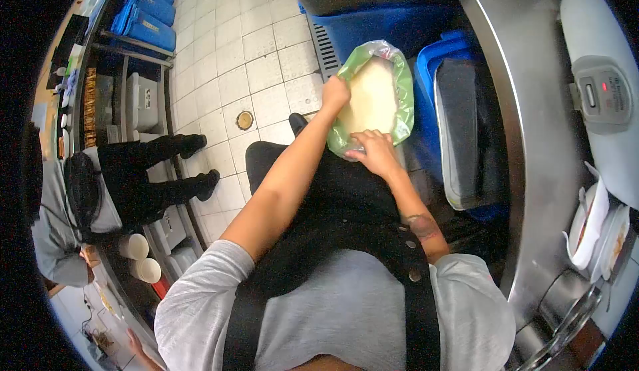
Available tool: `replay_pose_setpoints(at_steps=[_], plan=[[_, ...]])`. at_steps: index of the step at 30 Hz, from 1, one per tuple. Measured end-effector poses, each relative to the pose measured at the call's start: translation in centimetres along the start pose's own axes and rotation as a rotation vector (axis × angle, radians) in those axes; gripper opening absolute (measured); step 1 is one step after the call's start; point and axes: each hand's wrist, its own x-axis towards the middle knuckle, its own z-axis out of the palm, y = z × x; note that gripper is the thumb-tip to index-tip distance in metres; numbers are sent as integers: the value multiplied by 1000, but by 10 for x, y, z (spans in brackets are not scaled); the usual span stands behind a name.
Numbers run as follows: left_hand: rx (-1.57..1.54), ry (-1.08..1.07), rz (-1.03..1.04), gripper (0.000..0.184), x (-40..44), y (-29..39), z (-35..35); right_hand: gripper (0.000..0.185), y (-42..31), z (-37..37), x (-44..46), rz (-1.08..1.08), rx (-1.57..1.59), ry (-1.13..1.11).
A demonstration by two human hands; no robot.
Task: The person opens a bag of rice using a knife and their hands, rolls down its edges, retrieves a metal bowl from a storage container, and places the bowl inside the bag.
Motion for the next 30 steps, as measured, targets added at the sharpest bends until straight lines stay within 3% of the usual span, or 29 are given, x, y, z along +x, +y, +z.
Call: replay_pose_setpoints(at_steps=[2, 6, 9, 10, 13, 14, 18, 21, 23, 24, 27, 28, 30], plan=[[-238, -4, -24, 48, 28, -32, 19, 44, 3, -5, -1, -26, -81, 18], [-1180, -152, -459, 67, 35, -36, -22, 28, 8, 2, 3, -128, -130, 70], [-1616, -368, -450, 67, 37, -50, -24, 17, 26, 26, 3, -93, -167, 231], [-1679, -461, -424, 64, 30, -48, -28, 13, 23, 27, -3, -80, -130, 393], [-1606, -548, -339, 58, 10, -45, -38, 10, 23, 44, -16, -35, -290, 434], [-1647, -596, -334, 47, 15, -54, -33, 10, 24, 46, -14, -47, -277, 433], [-749, -319, -185, 34, 4, -48, -55, 12, 21, 36, -13, -32, -336, 97], [-329, -242, -22, 38, 8, -51, -62, 12, 11, 7, -4, 45, -196, -256], [-340, -161, -30, 37, 18, -61, -38, 16, 2, -26, 23, 155, 22, -517], [-345, -122, -38, 37, 22, -66, -24, 25, 27, -17, 34, -64, 66, -315], [-678, -284, -202, 33, 13, -36, -46, 43, 3, -45, 99, 70, -89, 291], [-619, -295, -108, 29, 19, -44, -43, 47, 10, -49, 125, 60, -270, 464], [-716, -401, -113, 29, 22, -52, -42, 52, 16, -53, 168, 10, -575, 696]])
